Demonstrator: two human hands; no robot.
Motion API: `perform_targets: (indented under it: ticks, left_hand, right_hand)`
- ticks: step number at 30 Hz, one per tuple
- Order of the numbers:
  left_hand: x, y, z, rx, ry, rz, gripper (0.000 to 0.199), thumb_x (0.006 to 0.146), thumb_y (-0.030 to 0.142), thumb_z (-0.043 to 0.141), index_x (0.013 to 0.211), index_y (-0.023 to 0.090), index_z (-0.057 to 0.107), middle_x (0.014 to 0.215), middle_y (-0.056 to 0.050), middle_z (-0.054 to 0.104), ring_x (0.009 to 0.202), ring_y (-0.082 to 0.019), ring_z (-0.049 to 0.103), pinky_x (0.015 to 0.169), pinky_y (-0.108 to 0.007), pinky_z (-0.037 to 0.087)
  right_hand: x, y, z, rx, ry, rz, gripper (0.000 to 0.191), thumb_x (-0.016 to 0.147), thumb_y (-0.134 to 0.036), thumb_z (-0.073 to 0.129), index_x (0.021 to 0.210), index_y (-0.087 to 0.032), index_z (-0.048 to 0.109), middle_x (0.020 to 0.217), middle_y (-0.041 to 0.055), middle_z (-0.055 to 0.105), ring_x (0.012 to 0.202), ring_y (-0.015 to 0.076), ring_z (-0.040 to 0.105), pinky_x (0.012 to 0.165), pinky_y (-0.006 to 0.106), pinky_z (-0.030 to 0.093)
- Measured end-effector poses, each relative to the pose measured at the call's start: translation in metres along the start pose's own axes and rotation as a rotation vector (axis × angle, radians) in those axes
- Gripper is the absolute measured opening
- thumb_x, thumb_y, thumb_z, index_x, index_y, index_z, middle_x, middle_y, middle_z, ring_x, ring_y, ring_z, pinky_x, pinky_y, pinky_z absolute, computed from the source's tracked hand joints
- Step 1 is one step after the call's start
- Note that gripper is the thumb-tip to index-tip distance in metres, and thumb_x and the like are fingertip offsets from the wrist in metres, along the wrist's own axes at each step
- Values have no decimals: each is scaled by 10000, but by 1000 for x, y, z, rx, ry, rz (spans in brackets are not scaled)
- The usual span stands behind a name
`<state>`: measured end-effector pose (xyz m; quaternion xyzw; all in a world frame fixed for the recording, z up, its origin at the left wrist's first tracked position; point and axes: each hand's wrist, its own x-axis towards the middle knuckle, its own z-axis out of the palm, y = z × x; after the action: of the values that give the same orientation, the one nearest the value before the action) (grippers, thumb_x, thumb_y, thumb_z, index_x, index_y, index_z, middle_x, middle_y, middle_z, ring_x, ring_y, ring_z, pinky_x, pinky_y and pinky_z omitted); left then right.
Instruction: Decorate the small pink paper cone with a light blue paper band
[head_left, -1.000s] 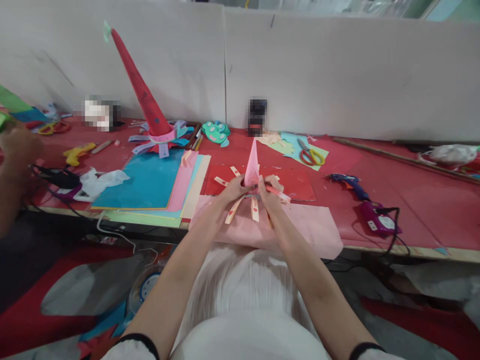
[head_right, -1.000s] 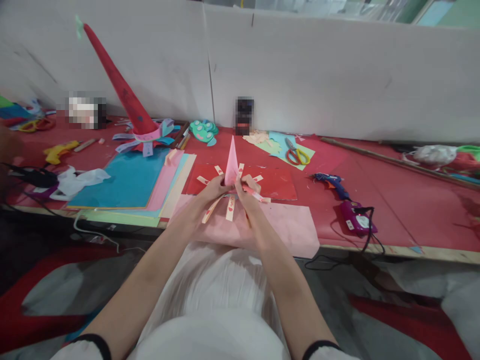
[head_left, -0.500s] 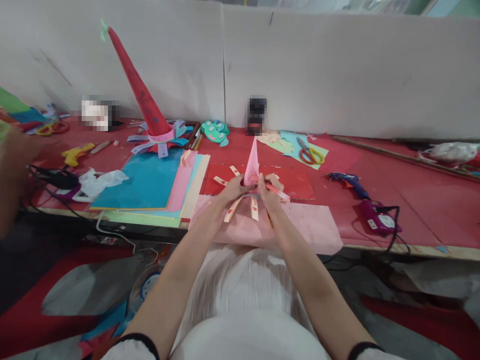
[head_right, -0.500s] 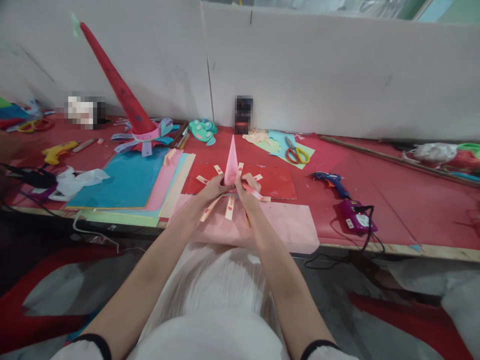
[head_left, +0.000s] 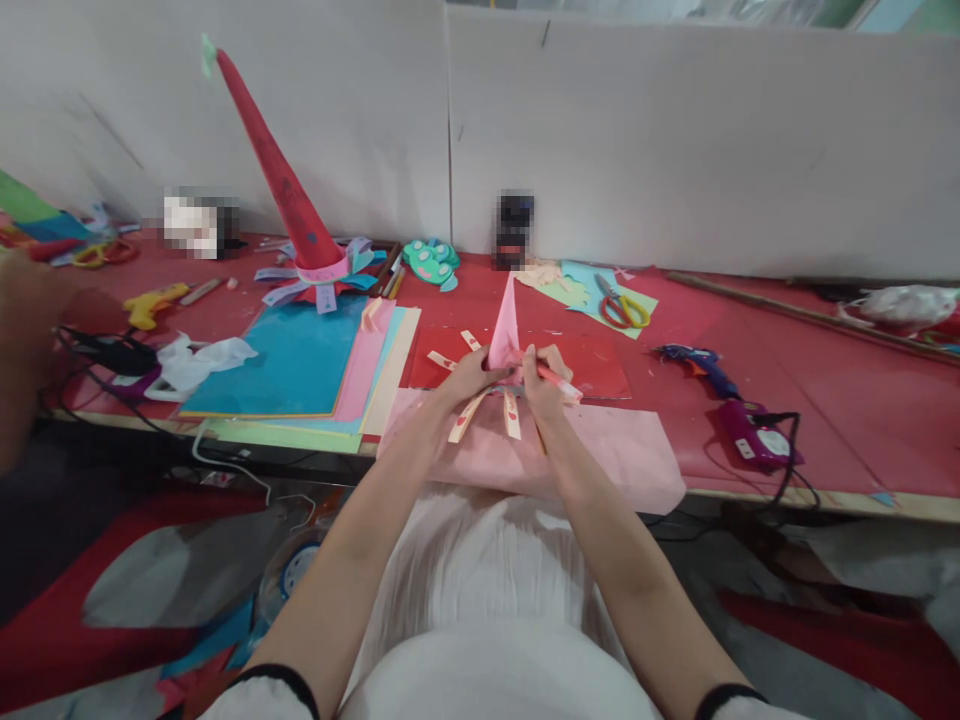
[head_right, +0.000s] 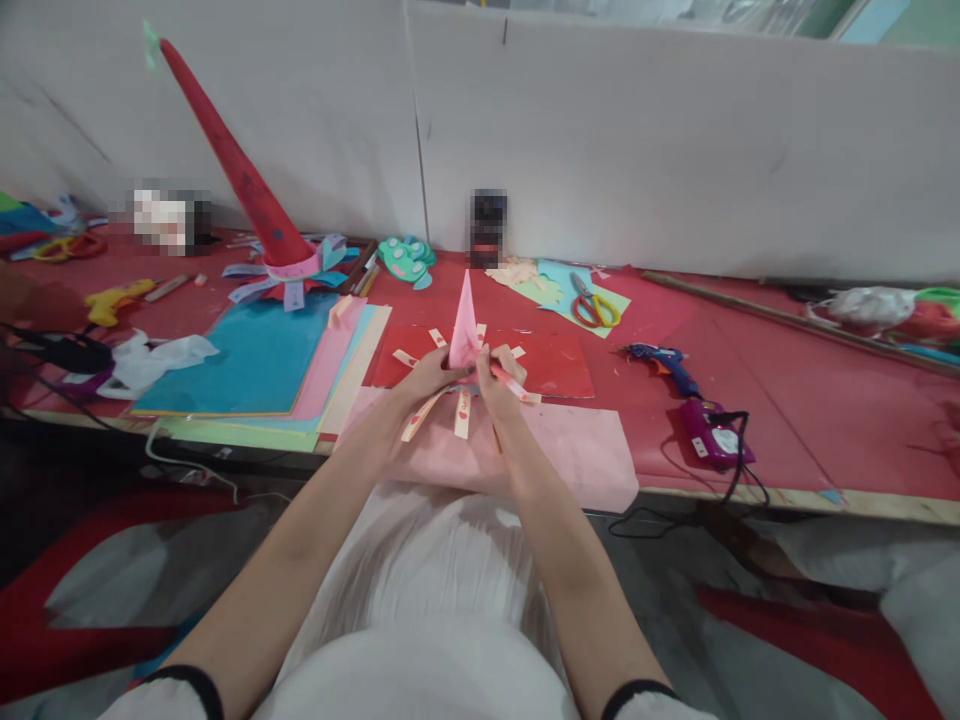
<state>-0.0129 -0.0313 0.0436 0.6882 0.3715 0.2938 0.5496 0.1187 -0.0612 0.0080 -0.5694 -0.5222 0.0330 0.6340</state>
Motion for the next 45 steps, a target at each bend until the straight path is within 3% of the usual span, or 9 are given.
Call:
perform_targets:
  ticks: [7, 14, 20, 30, 36, 45]
  left_hand:
    - [1, -7, 0, 16, 41, -16, 403, 731, 373, 663, 1047, 129, 604, 939, -94, 663, 826, -201, 617, 749, -343, 516]
    - [2, -2, 1, -61, -51, 50, 438, 736, 375, 657, 1102, 146, 581, 980, -80, 663, 848, -185, 616, 773, -333, 514]
    - [4, -17, -1, 23, 51, 28, 413, 703, 381, 690, 1018, 131, 596, 883, -72, 660, 828, -191, 600, 760, -323, 503]
    - [10, -27, -2, 32, 74, 25, 416, 664, 339, 718, 1004, 128, 605, 883, -77, 662, 832, -206, 600, 755, -328, 501]
    - [9, -18, 0, -45, -19, 66, 398, 704, 343, 675, 1036, 133, 611, 926, -76, 669, 839, -200, 610, 754, -332, 506]
    - [5, -12, 0, -73, -23, 50, 408, 703, 332, 683, 1052, 132, 616, 943, -86, 676, 874, -215, 615, 771, -344, 510]
  right_hand:
    - [0, 0, 0, 6, -21, -19, 417, 851, -502, 414, 553, -231, 308, 452, -52, 399, 427, 83, 368, 455, 228, 343]
    - [-1, 3, 0, -3, -44, -9, 393, 837, -469, 432, 549, -232, 307, 466, -48, 402, 449, 91, 374, 484, 233, 361]
    - [-2, -1, -1, -28, -76, 9, 373, 827, -435, 459, 546, -227, 330, 466, -56, 381, 453, 88, 360, 497, 231, 352]
    - [-4, 3, -1, -31, -136, -28, 355, 815, -396, 480, 544, -222, 333, 455, -66, 365, 452, 81, 350, 490, 225, 331]
    - [-4, 3, 1, -4, -134, -37, 361, 801, -409, 485, 540, -221, 319, 454, -69, 356, 440, 76, 332, 481, 228, 317]
    - [-5, -1, 1, 28, -119, -17, 386, 800, -431, 505, 535, -220, 320, 452, -67, 377, 434, 72, 349, 468, 225, 319]
